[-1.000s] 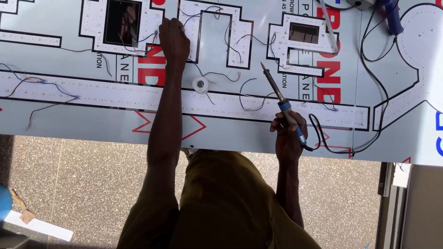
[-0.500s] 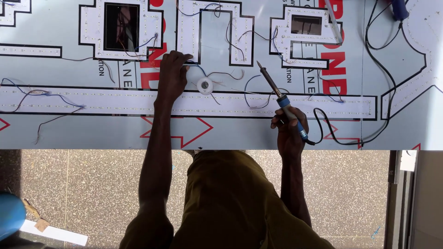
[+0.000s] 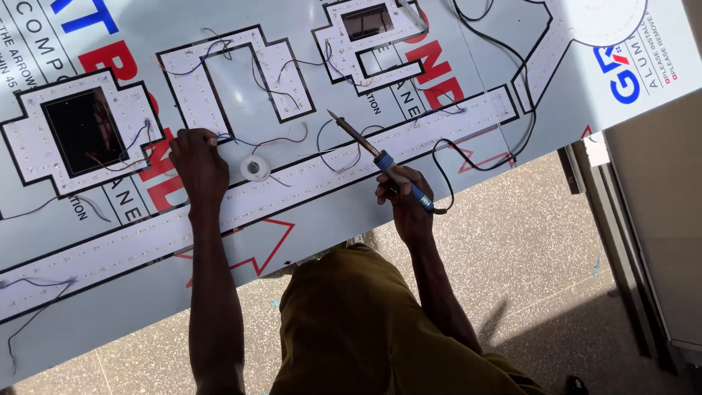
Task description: Soldering wires to LED strips and using a glue gun to secure components on a sign board.
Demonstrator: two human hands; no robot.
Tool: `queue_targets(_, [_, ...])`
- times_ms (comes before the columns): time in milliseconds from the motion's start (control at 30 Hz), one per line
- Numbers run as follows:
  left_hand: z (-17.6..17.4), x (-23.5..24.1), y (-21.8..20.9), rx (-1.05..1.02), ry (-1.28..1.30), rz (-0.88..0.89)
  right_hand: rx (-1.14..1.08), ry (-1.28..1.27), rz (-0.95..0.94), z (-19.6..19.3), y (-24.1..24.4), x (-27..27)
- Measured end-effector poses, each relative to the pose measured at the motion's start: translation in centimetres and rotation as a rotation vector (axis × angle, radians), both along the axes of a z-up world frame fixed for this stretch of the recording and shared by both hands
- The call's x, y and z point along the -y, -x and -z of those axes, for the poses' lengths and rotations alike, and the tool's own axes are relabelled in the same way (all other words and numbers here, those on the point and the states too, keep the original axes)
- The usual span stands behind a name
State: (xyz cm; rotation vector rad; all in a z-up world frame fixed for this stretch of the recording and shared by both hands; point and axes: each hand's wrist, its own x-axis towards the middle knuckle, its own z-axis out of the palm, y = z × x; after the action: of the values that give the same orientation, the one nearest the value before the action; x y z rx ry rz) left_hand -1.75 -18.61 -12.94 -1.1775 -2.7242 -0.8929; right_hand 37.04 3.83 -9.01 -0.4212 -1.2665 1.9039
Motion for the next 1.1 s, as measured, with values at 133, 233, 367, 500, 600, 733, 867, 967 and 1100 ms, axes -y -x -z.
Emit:
queue_targets(133, [-4.2, -0.4, -0.7, 0.126, -0.566, -0.079, -0.032, 0.004, 0.068, 0.7, -2.0, 0.2])
queue_targets(233, [-7.8, -1.0, -2.5, 0.118, -0.78, -0.068, -0.041, 0.023, 0.122, 0.5, -3.2, 0.5])
queue_targets(367, [-12.6, -1.2, -6.7, 0.24, -0.982, -0.02, -0.043, 0.028, 0.188, 0.7, -4.3, 0.6])
queue_targets(500, [-13.1, -3.5, -8.5, 0.407, -1.08, 0.009, -0.022, 0.016, 0.173, 0.3, -5.2, 0.4])
queue_targets(600, [-12.3, -4.7, -9.7, 0.718, -1.161, 0.034, -0.028, 0.011, 0.155, 0.5, -5.7, -0.5])
queue_targets(733, [-10.9, -6.8, -11.1, 0.94, -1.156, 0.102, -0.026, -0.005, 0.199, 0.5, -7.0, -2.4])
queue_targets(867, [-10.9, -10.4, -14.3, 1.219, -1.232, 0.15, -0.037, -0.043, 0.181, -1.0, -8.5, -7.4])
queue_targets(967, [-9.2, -15.4, -16.7, 1.382, -1.311, 0.202, -0.072, -0.051, 0.199, -0.3, -10.5, -14.1])
queue_targets(1100, [-7.1, -25.1, -20.8, 1.449, -1.354, 0.261, -0.109, -0.025, 0.212, -0.1, -13.3, -23.7])
